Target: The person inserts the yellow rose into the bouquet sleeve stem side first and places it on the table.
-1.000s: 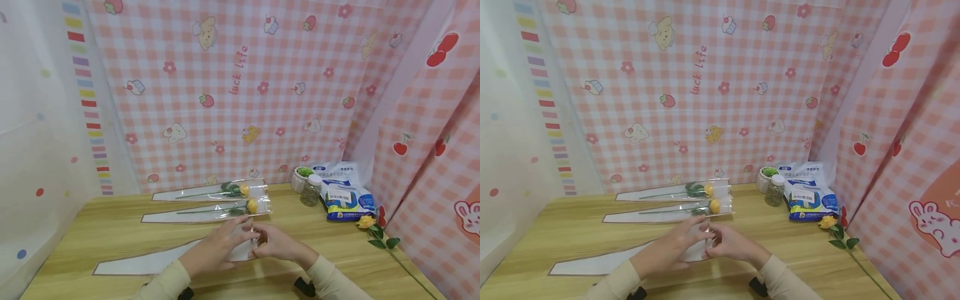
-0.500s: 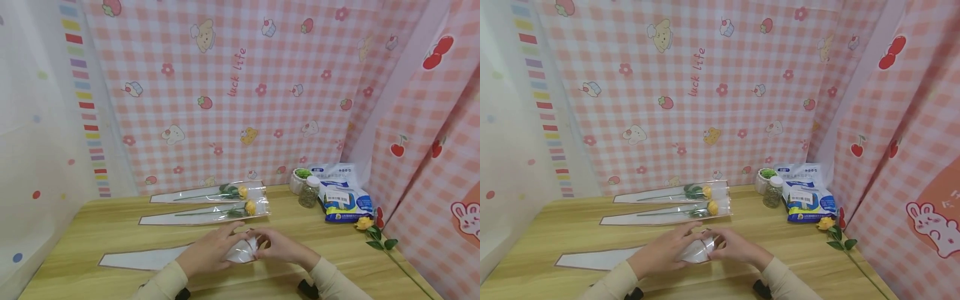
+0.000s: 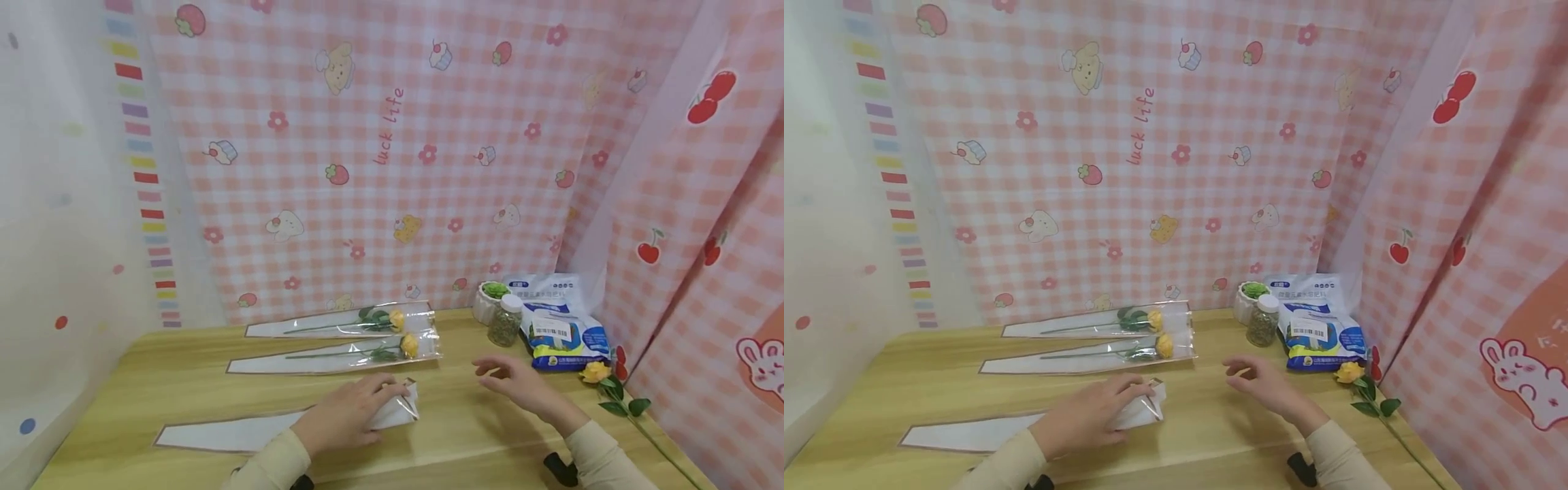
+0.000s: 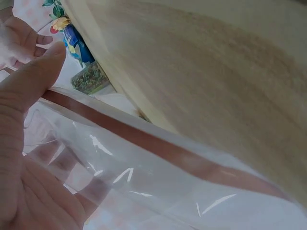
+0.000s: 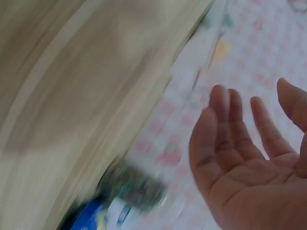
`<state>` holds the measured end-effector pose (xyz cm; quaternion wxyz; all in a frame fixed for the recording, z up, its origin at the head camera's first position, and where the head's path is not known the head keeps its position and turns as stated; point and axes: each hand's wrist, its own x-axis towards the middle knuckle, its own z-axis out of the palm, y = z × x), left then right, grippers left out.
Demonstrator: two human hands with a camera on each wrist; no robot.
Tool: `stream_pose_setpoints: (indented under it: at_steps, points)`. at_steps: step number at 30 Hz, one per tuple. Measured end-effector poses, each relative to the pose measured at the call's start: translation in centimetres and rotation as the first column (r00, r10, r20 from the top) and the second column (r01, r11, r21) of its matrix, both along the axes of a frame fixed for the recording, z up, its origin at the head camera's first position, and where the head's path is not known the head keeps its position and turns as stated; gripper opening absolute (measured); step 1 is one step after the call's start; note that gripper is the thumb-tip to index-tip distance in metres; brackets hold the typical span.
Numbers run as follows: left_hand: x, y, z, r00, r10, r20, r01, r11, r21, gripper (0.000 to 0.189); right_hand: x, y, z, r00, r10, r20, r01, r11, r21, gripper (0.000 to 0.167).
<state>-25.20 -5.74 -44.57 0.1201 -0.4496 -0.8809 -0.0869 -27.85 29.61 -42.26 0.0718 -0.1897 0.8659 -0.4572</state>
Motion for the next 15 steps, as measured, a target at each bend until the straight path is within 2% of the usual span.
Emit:
stream_pose_setpoints:
  at_steps: [4, 7, 10, 13, 15]
  points:
    - [0.3, 0.4, -0.4, 1.000, -0.027, -0.007, 0.027, 1.000, -0.011, 0.088, 0.9, 4.4, -0.8, 0.992, -0.126, 0.011, 0.125, 0.990, 0.067, 0.042]
    - [0.4, 0.6, -0.5, 1.000, -0.027, -0.007, 0.027, 1.000, -0.013, 0.087, 1.4, 8.1, -1.0, 0.978, -0.209, 0.003, 0.207, 0.971, 0.121, 0.043]
    - [0.5, 0.7, -0.3, 1.000, -0.015, -0.008, 0.015, 1.000, -0.015, 0.087, 1.5, 11.6, -0.7, 0.952, -0.296, -0.079, 0.306, 0.930, 0.202, 0.036]
    - [0.5, 0.6, -0.1, 1.000, -0.001, -0.001, 0.001, 1.000, -0.013, 0.088, 1.4, 14.8, -0.5, 0.910, -0.346, -0.228, 0.403, 0.868, 0.291, 0.024]
    - [0.4, 0.5, 0.0, 1.000, 0.007, 0.003, -0.007, 1.000, -0.009, 0.088, 1.7, 16.7, -0.3, 0.891, -0.362, -0.275, 0.443, 0.824, 0.354, 0.020]
